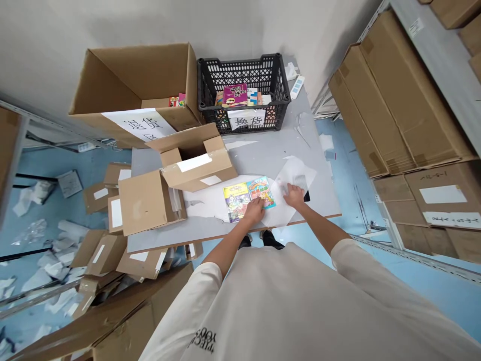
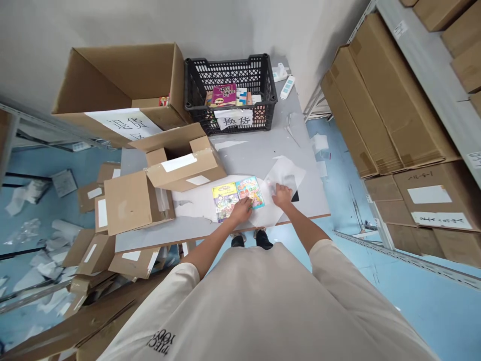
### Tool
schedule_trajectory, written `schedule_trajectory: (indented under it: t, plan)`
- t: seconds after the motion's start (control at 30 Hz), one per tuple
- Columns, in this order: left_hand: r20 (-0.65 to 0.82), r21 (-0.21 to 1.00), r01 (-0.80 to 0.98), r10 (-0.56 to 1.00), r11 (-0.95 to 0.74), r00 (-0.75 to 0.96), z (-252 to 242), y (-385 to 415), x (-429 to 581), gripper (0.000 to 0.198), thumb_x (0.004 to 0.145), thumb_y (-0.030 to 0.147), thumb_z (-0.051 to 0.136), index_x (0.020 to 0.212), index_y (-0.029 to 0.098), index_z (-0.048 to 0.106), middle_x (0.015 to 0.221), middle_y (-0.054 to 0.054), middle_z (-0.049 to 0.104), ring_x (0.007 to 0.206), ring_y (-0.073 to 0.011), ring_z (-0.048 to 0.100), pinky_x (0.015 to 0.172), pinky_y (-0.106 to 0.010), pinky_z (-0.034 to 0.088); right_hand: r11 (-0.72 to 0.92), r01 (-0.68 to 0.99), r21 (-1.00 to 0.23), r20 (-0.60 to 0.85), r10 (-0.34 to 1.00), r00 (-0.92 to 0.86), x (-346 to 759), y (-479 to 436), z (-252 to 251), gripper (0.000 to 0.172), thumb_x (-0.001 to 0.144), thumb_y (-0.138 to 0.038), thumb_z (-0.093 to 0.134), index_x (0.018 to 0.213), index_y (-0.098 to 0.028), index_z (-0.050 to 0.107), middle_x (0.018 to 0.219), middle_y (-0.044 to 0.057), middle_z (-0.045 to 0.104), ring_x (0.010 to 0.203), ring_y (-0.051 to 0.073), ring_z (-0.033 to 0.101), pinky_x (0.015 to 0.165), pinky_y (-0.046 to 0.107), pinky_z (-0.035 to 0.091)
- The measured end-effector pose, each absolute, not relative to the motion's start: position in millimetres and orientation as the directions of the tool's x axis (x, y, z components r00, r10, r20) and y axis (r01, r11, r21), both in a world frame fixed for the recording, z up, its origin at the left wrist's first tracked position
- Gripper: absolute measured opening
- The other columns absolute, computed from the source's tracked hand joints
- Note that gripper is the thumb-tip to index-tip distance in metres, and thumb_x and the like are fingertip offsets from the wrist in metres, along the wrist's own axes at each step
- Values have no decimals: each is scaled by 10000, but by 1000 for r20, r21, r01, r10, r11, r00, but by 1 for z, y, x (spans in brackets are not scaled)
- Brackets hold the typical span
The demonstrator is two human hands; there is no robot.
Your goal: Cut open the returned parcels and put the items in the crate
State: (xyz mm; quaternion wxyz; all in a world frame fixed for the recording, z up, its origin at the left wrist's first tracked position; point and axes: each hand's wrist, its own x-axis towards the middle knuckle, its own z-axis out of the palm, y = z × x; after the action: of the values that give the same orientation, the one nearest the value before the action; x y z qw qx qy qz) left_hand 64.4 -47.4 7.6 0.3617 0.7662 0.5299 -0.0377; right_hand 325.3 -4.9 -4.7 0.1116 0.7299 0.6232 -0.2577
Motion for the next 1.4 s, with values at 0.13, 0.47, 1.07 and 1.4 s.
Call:
schedule_trajectory:
  t: [0.13, 0.47, 1.07, 1.4]
  plan:
    - [-438, 534, 818, 758, -214, 484, 4, -40, 84, 563, 975, 175, 560, 1536, 217, 595, 1668, -174, 564, 1543, -341, 526, 1259, -527, 450, -169, 972, -161, -495, 866, 68, 325, -9, -10, 512, 1059, -303, 574, 1552, -166, 562, 1490, 239, 684, 1420, 389, 582, 1227, 519, 322]
    - [-468, 526, 825, 740, -206, 483, 0, -37, 98, 496, 975, 175, 571, 1465, 219, 640, 1607, -170, 607, 1495, -345, 568, 1250, -537, 472, -95, 977, -193, -491, 871, -12, 328, -4, 0, 279, 1051, -226, 546, 1242, -179, 744, 1323, 225, 762, 1294, 381, 656, 1130, 493, 399]
    - [31, 646, 748, 984, -151, 173, 105, 40, 52, 186, 1097, 263, 551, 1200, 226, 702, 1132, -110, 751, 1102, -298, 709, 999, -402, 544, 112, 482, -869, 51, 989, -138, 262, 57, 149, 158, 920, -395, 631, 993, -270, 568, 999, 46, 676, 947, 252, 627, 905, 388, 532]
    - [312, 757, 620, 948, -205, -68, 182, 59, -23, 87, 1044, 258, 596, 1089, 227, 663, 1031, -66, 735, 971, -250, 684, 888, -348, 538, -58, 127, -990, -89, 964, -252, 158, 82, 174, 651, 947, -704, 718, 1448, -294, 646, 1197, 76, 792, 995, 270, 765, 868, 430, 658]
